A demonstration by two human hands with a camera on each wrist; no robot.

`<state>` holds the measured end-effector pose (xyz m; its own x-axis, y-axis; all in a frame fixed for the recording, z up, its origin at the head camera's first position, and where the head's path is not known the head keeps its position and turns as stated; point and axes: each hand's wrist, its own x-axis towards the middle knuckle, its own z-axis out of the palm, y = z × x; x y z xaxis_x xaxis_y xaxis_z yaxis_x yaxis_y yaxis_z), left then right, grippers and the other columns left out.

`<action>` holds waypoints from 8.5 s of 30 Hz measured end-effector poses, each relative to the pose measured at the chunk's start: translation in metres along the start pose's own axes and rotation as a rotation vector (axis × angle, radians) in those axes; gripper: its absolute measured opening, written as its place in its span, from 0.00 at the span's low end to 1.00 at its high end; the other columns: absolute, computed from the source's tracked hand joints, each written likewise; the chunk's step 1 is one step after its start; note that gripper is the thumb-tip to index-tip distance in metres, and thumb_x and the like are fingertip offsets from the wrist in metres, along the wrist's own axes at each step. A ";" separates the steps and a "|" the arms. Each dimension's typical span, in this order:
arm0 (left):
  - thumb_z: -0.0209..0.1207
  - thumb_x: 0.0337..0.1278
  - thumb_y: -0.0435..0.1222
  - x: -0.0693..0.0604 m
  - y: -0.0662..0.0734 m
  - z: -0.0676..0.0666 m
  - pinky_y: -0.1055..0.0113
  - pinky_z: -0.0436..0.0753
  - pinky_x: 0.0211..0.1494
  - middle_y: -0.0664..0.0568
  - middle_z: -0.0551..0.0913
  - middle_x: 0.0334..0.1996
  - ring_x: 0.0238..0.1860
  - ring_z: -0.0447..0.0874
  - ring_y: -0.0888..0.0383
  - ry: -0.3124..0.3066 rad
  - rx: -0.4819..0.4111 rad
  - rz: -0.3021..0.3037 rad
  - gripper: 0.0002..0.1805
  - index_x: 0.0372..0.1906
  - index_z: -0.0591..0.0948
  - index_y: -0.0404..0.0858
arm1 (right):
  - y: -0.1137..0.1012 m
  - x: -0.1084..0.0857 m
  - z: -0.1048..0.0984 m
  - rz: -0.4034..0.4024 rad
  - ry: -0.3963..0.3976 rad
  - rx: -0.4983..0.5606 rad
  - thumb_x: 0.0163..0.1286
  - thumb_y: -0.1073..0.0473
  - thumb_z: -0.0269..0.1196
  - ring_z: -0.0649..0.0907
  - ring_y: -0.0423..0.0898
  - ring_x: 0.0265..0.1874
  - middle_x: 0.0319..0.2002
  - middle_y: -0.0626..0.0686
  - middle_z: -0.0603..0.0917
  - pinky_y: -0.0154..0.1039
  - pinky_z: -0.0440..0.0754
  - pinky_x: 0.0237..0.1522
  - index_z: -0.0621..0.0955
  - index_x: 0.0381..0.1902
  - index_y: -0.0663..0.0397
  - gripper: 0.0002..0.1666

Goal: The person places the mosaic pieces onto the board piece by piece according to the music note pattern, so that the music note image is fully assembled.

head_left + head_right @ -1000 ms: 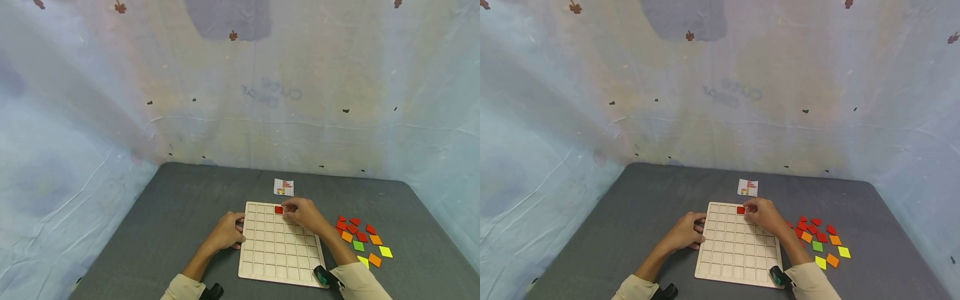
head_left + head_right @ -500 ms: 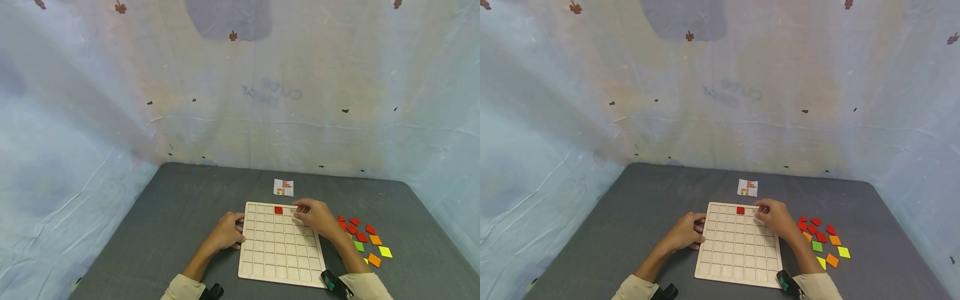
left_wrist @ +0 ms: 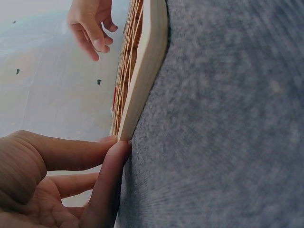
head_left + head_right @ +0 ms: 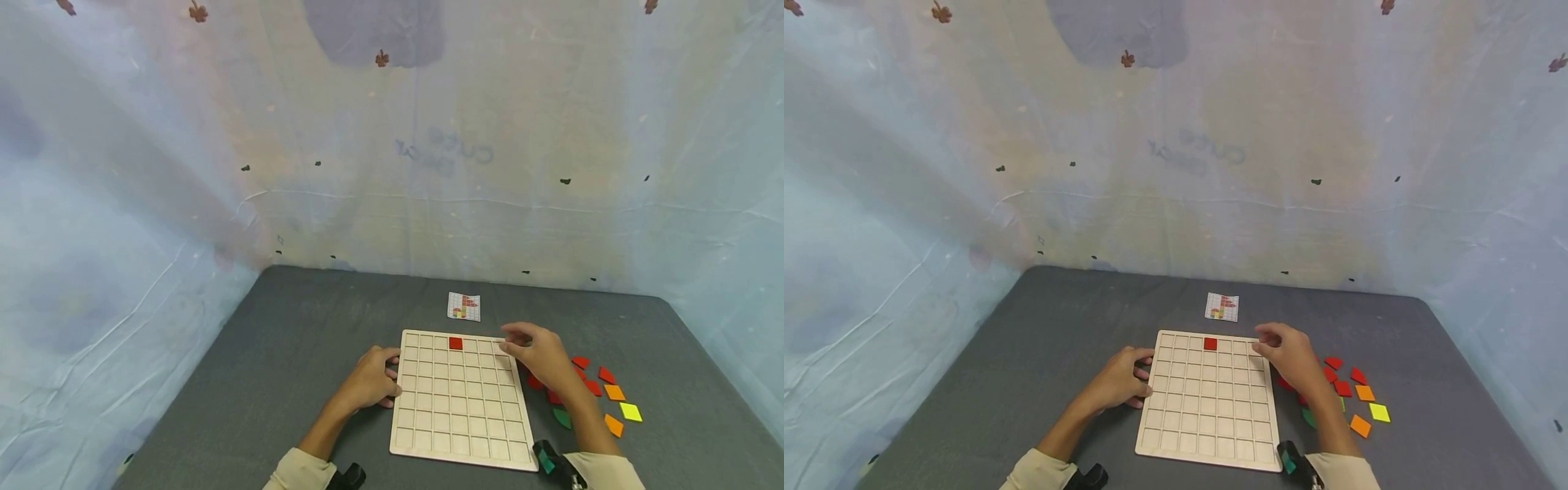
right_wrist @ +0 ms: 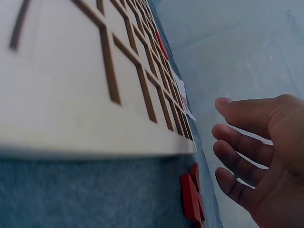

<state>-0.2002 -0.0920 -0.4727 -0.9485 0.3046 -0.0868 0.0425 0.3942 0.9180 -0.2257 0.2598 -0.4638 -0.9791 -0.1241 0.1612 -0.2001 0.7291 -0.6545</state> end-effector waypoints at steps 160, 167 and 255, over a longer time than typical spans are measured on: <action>0.67 0.47 0.15 0.000 -0.001 -0.001 0.61 0.91 0.25 0.38 0.73 0.54 0.45 0.77 0.49 -0.028 -0.011 0.009 0.42 0.74 0.71 0.24 | -0.024 0.019 0.018 -0.051 -0.141 -0.023 0.71 0.58 0.73 0.79 0.45 0.35 0.38 0.50 0.83 0.41 0.80 0.35 0.89 0.48 0.57 0.11; 0.67 0.47 0.14 0.000 -0.001 0.000 0.61 0.91 0.24 0.38 0.74 0.54 0.44 0.77 0.49 -0.023 -0.005 0.013 0.42 0.73 0.72 0.23 | -0.029 0.027 0.026 -0.042 -0.160 -0.012 0.70 0.62 0.72 0.78 0.45 0.33 0.35 0.49 0.83 0.41 0.79 0.34 0.89 0.47 0.58 0.10; 0.67 0.47 0.15 0.001 -0.001 0.002 0.61 0.91 0.25 0.40 0.74 0.54 0.45 0.77 0.50 -0.026 -0.012 -0.011 0.42 0.74 0.72 0.25 | 0.032 -0.021 -0.041 0.077 -0.024 -0.024 0.72 0.55 0.72 0.83 0.53 0.47 0.48 0.56 0.87 0.44 0.82 0.40 0.83 0.64 0.60 0.27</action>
<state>-0.2009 -0.0904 -0.4741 -0.9406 0.3222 -0.1071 0.0279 0.3876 0.9214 -0.2097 0.3132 -0.4573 -0.9922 -0.0832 0.0930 -0.1237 0.7532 -0.6460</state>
